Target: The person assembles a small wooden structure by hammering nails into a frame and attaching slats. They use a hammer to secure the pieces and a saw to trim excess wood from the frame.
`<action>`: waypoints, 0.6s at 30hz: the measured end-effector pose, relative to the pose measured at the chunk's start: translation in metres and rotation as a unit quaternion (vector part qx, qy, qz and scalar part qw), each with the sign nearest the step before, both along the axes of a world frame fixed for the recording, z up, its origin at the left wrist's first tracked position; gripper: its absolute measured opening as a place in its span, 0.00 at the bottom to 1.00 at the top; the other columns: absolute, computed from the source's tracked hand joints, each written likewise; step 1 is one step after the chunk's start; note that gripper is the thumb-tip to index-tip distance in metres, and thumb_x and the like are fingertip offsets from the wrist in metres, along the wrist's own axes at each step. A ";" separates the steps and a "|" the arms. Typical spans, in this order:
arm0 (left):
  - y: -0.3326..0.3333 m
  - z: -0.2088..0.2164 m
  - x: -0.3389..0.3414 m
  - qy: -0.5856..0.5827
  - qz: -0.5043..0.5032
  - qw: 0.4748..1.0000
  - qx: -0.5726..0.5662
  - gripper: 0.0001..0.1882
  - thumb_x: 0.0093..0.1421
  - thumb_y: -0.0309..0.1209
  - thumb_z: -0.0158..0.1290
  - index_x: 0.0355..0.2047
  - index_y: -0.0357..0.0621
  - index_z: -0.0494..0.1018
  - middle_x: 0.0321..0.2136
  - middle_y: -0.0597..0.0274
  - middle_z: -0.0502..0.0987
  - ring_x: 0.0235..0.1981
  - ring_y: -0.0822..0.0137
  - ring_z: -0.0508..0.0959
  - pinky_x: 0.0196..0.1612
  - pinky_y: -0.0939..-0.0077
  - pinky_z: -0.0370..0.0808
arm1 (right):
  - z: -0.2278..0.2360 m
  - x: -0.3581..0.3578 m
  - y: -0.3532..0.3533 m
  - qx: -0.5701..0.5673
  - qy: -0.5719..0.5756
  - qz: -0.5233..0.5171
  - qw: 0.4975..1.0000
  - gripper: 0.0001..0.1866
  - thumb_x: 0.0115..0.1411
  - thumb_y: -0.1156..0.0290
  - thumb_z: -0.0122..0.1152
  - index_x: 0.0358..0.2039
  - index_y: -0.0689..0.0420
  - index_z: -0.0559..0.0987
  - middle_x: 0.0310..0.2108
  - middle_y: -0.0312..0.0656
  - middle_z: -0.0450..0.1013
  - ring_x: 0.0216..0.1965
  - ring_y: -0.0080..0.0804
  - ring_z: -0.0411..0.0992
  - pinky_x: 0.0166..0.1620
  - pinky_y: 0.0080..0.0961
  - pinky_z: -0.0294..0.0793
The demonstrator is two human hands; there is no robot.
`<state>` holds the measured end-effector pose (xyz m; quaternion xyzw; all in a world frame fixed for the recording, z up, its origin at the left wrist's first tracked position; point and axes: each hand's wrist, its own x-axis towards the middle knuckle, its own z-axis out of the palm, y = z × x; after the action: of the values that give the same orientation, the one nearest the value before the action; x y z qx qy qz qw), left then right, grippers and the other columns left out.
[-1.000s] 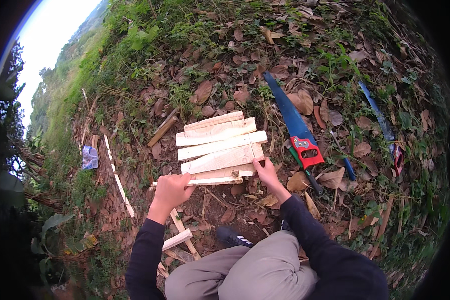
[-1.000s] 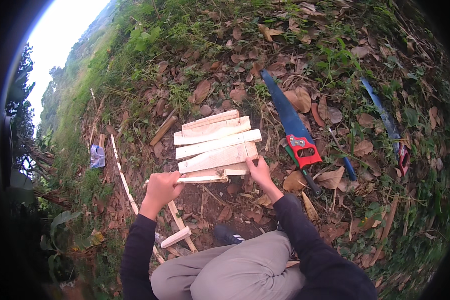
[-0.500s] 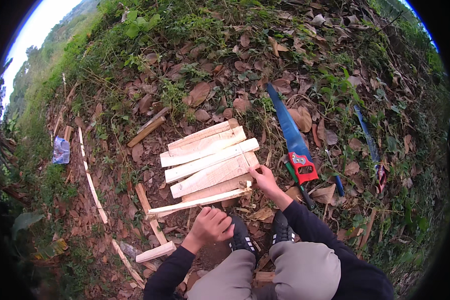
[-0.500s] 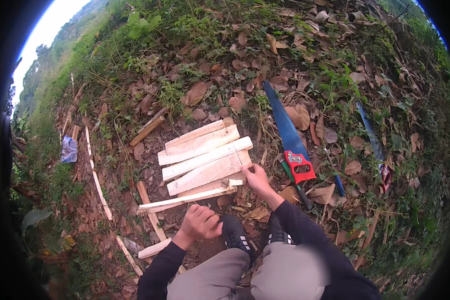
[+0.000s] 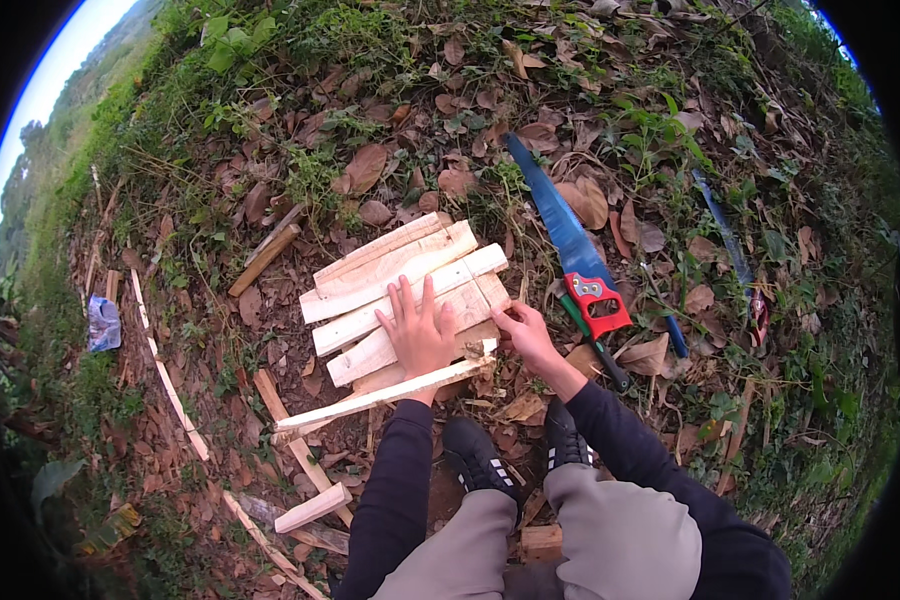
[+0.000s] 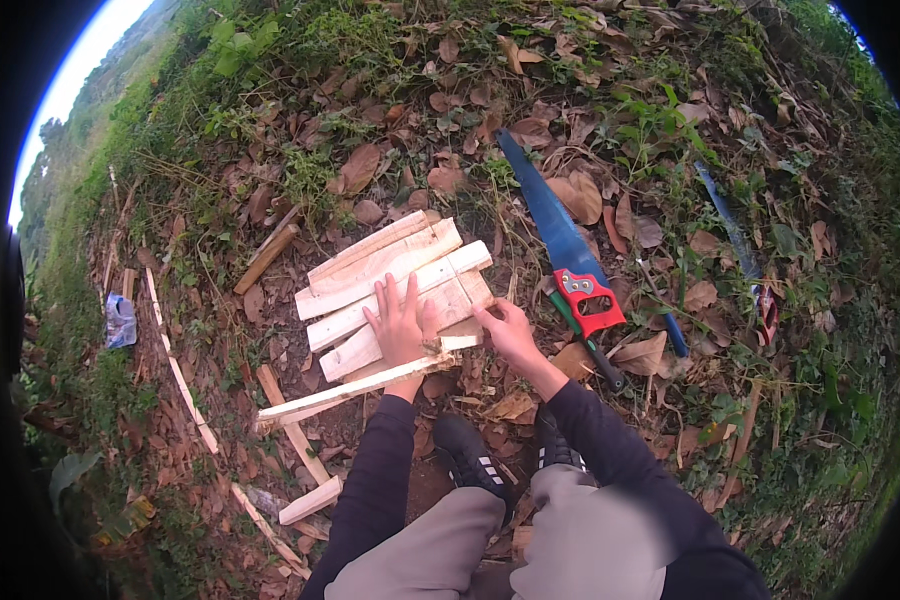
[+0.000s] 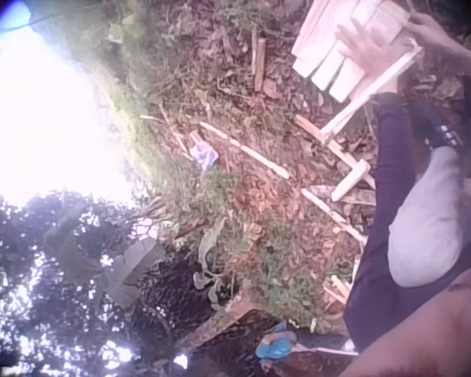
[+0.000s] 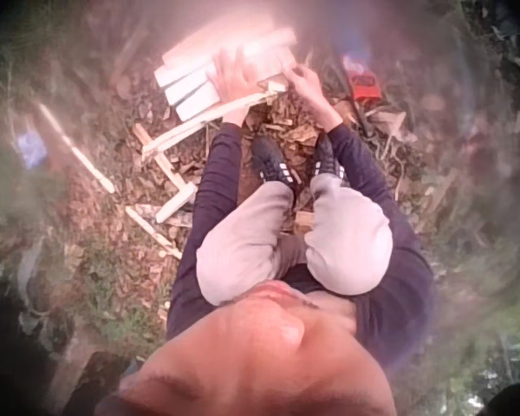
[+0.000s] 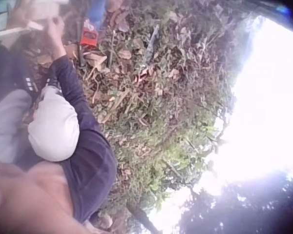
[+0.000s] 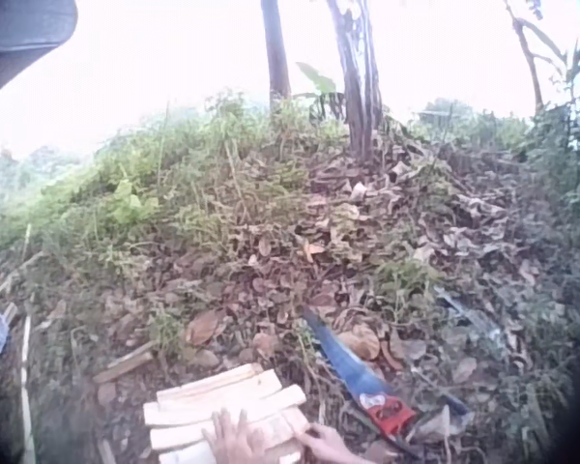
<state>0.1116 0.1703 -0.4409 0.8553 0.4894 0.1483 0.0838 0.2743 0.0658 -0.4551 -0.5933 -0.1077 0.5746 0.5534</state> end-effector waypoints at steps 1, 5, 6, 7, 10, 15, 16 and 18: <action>0.001 -0.001 0.001 -0.003 0.000 1.000 0.001 0.30 0.69 0.50 0.44 0.68 0.54 0.66 0.71 0.43 0.57 0.73 0.41 0.52 0.68 0.26 0.43 | 0.005 0.001 0.001 0.000 0.017 -0.004 1.000 0.16 0.68 0.62 0.61 0.49 0.59 0.76 0.37 0.34 0.74 0.32 0.21 0.74 0.31 0.21 0.75; 0.004 -0.002 0.008 -0.003 -0.019 0.999 0.034 0.30 0.67 0.49 0.47 0.68 0.54 0.67 0.71 0.45 0.58 0.73 0.43 0.52 0.69 0.27 0.43 | 0.008 0.005 -0.002 -0.001 0.060 -0.035 0.998 0.13 0.68 0.64 0.61 0.48 0.58 0.76 0.31 0.29 0.70 0.24 0.15 0.66 0.24 0.16 0.63; 0.004 -0.002 0.010 -0.007 -0.016 0.999 0.037 0.29 0.67 0.49 0.47 0.66 0.54 0.69 0.70 0.44 0.59 0.73 0.43 0.53 0.68 0.28 0.45 | 0.007 0.006 -0.001 -0.001 0.070 -0.035 0.997 0.11 0.69 0.65 0.61 0.47 0.56 0.76 0.27 0.25 0.66 0.21 0.11 0.59 0.21 0.14 0.55; 0.005 -0.002 0.013 -0.008 -0.011 0.999 0.036 0.30 0.67 0.49 0.47 0.67 0.54 0.68 0.70 0.45 0.58 0.73 0.43 0.53 0.69 0.28 0.44 | 0.005 0.009 0.001 -0.003 0.063 -0.034 0.997 0.11 0.69 0.65 0.60 0.47 0.56 0.77 0.27 0.25 0.65 0.20 0.11 0.59 0.21 0.14 0.54; 0.008 -0.003 0.012 0.008 -0.005 1.000 0.026 0.31 0.67 0.50 0.47 0.68 0.54 0.67 0.71 0.45 0.57 0.74 0.43 0.52 0.69 0.28 0.43 | 0.007 0.006 0.005 -0.010 0.045 -0.038 0.998 0.10 0.69 0.63 0.61 0.45 0.54 0.77 0.23 0.21 0.60 0.19 0.08 0.53 0.20 0.13 0.49; 0.008 0.000 0.016 0.024 -0.003 1.000 0.013 0.32 0.68 0.52 0.45 0.68 0.54 0.65 0.71 0.44 0.57 0.73 0.42 0.52 0.69 0.28 0.43 | 0.013 0.011 0.008 -0.035 -0.048 -0.002 0.998 0.18 0.70 0.56 0.58 0.50 0.58 0.75 0.39 0.37 0.75 0.29 0.18 0.71 0.30 0.18 0.70; 0.008 0.001 0.017 0.020 -0.007 1.000 0.013 0.32 0.69 0.53 0.45 0.68 0.54 0.66 0.71 0.44 0.57 0.73 0.41 0.52 0.69 0.27 0.44 | -0.005 0.015 0.009 0.009 -0.109 0.008 0.994 0.22 0.70 0.55 0.58 0.52 0.61 0.74 0.40 0.41 0.77 0.33 0.22 0.75 0.32 0.22 0.76; 0.010 0.002 0.020 0.021 -0.013 1.000 0.001 0.33 0.69 0.54 0.44 0.68 0.54 0.65 0.71 0.43 0.58 0.73 0.40 0.52 0.68 0.27 0.44 | -0.016 0.024 0.017 0.036 -0.195 0.054 0.979 0.28 0.69 0.50 0.58 0.53 0.64 0.73 0.41 0.47 0.78 0.39 0.28 0.78 0.37 0.27 0.80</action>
<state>0.1315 0.1805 -0.4386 0.8647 0.4795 0.1300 0.0748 0.2980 0.0826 -0.4711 -0.6665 -0.2662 0.4729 0.5112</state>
